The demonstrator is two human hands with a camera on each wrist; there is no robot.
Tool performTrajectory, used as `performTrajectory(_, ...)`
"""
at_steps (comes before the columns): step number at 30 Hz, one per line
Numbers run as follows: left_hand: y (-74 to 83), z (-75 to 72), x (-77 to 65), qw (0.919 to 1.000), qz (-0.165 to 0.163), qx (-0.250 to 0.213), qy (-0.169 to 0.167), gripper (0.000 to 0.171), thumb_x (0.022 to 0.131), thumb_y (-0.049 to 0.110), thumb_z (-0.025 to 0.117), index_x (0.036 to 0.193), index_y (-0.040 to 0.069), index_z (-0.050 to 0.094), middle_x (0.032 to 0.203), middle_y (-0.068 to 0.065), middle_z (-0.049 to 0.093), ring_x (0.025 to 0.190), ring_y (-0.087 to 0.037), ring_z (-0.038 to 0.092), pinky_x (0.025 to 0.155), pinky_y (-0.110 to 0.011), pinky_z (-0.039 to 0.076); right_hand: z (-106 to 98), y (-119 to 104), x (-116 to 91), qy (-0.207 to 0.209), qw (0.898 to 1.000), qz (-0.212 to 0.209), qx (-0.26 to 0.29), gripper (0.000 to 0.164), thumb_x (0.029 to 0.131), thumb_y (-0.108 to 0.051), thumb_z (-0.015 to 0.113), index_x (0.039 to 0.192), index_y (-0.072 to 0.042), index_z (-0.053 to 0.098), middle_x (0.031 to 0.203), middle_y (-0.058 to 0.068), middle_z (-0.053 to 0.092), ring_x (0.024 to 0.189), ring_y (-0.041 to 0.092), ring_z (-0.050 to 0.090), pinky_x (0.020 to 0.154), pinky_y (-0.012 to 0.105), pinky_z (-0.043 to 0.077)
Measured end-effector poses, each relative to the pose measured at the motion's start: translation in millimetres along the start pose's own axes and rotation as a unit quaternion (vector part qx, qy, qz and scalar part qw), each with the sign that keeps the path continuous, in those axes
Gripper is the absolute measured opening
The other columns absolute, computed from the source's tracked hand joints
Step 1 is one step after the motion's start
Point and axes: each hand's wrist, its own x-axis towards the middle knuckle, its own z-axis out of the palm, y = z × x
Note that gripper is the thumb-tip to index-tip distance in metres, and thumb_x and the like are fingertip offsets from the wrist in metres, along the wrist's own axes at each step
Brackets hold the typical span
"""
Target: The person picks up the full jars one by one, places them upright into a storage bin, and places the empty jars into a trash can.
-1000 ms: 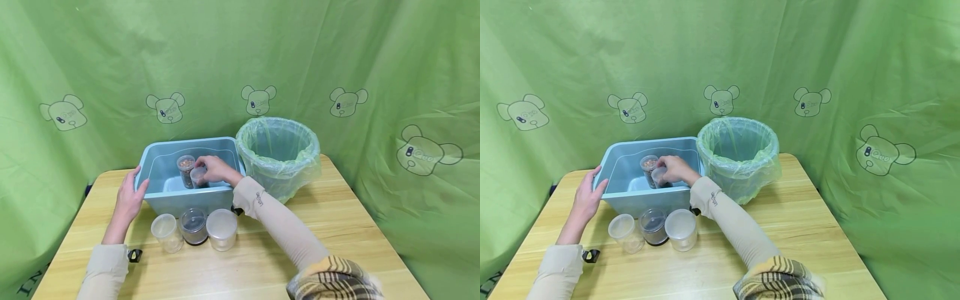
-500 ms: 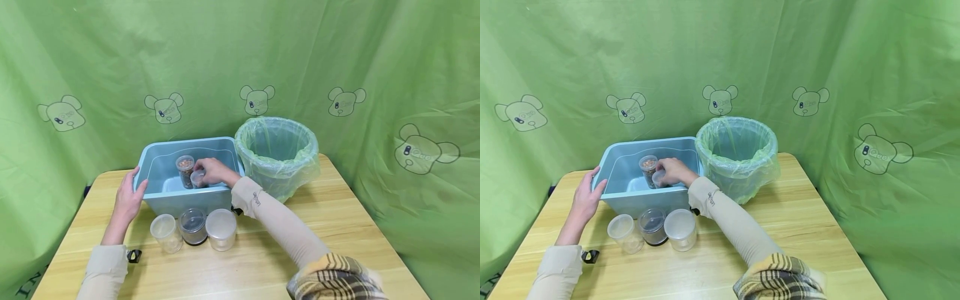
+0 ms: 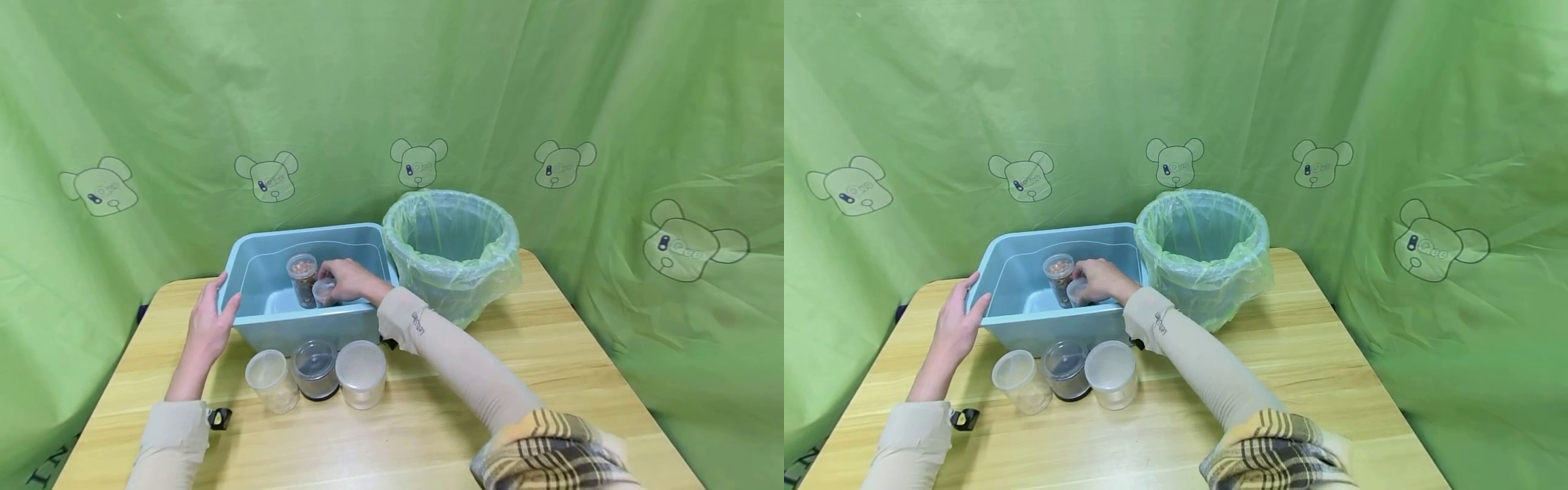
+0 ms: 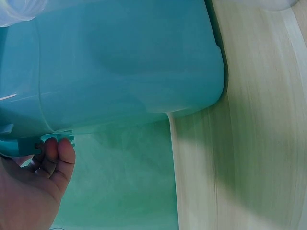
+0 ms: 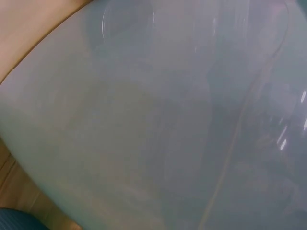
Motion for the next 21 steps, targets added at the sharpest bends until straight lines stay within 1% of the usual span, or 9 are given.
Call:
performTrajectory(14,0.7,-1.0,0.3,1.0,-0.002,0.005,-0.002,0.062,0.107,0.027,0.053,0.157,-0.003,0.034,0.157,-0.034,0.037,0.144,-0.052,0.036,0.119,-0.067,0.028,0.5,0.8,0.1,-0.003,1.0,0.006,0.003,0.052,0.08,-0.017,0.089,0.126,-0.01,0.066,0.126,0.008,0.07,0.119,0.027,0.063,0.107,0.041,0.05)
performTrajectory(21,-1.4,0.4,-0.4,0.9999,-0.006,0.008,0.0,0.062,0.107,0.028,0.053,0.157,-0.002,0.034,0.157,-0.034,0.038,0.143,-0.053,0.038,0.118,-0.068,0.03,1.1,1.0,0.1,-0.007,1.0,0.006,-0.008,0.052,0.081,-0.019,0.088,0.128,-0.011,0.066,0.128,0.008,0.07,0.121,0.027,0.063,0.107,0.041,0.05)
